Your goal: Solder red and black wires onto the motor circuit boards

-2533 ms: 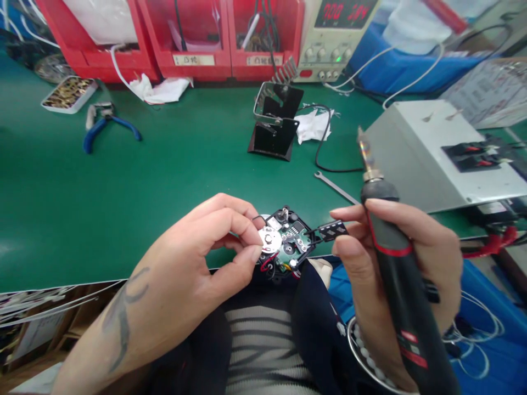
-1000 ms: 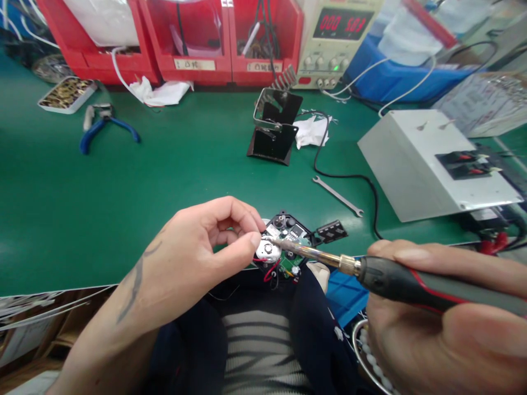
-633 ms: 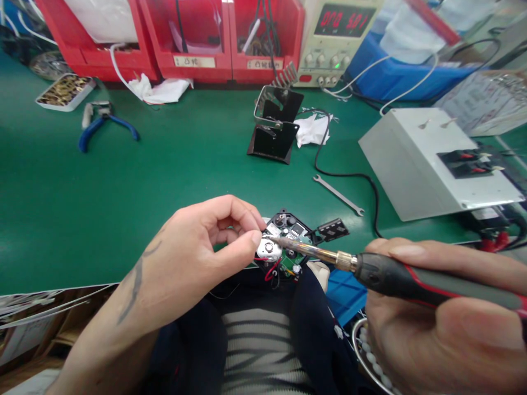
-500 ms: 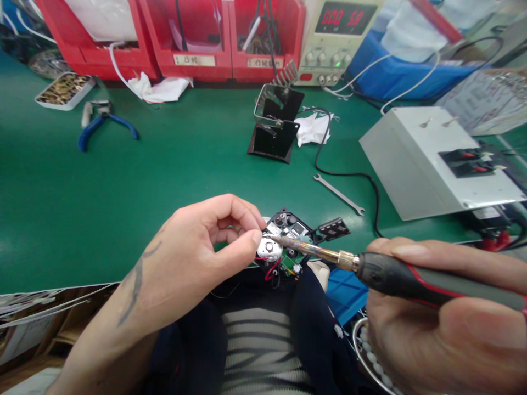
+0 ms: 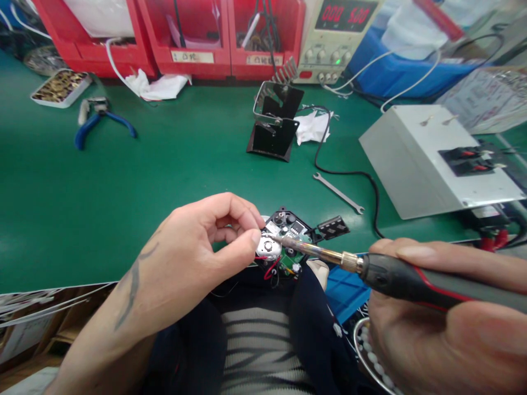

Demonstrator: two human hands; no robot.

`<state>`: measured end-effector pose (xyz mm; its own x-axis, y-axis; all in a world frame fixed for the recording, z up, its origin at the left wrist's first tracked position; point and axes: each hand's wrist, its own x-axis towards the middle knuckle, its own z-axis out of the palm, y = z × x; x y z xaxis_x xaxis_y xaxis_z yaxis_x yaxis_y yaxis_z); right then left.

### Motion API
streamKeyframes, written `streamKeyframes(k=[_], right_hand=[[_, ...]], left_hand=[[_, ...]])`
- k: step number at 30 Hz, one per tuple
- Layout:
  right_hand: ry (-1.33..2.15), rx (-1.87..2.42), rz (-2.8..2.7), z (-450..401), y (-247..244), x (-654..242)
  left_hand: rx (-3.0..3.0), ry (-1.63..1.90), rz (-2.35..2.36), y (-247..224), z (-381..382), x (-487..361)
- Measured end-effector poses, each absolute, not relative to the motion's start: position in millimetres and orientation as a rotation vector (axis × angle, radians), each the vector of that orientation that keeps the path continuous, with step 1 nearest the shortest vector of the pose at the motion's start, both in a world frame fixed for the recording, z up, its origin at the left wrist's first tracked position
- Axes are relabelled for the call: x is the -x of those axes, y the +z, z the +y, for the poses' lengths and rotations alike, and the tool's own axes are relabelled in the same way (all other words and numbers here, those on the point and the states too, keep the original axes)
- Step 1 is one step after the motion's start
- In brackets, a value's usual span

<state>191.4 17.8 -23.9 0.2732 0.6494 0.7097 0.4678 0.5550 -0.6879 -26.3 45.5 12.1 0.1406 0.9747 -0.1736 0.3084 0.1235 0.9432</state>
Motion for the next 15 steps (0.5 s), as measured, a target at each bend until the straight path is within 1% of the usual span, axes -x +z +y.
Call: streamKeyframes(k=[6, 10, 15], right_hand=[[0.163, 0.916, -1.326, 21.4, -27.5, -193.9], [0.201, 0.977, -1.295, 21.3, -27.0, -193.1], [0.110, 1.073, -1.196, 19.7, -26.5, -196.8]], left_hand=[[-1.364, 0.809, 1.362, 13.5, 47.5, 25.0], [-1.369, 0.817, 1.358, 13.9, 46.8, 26.3], [-1.358, 0.835, 1.373, 13.1, 44.9, 25.8]])
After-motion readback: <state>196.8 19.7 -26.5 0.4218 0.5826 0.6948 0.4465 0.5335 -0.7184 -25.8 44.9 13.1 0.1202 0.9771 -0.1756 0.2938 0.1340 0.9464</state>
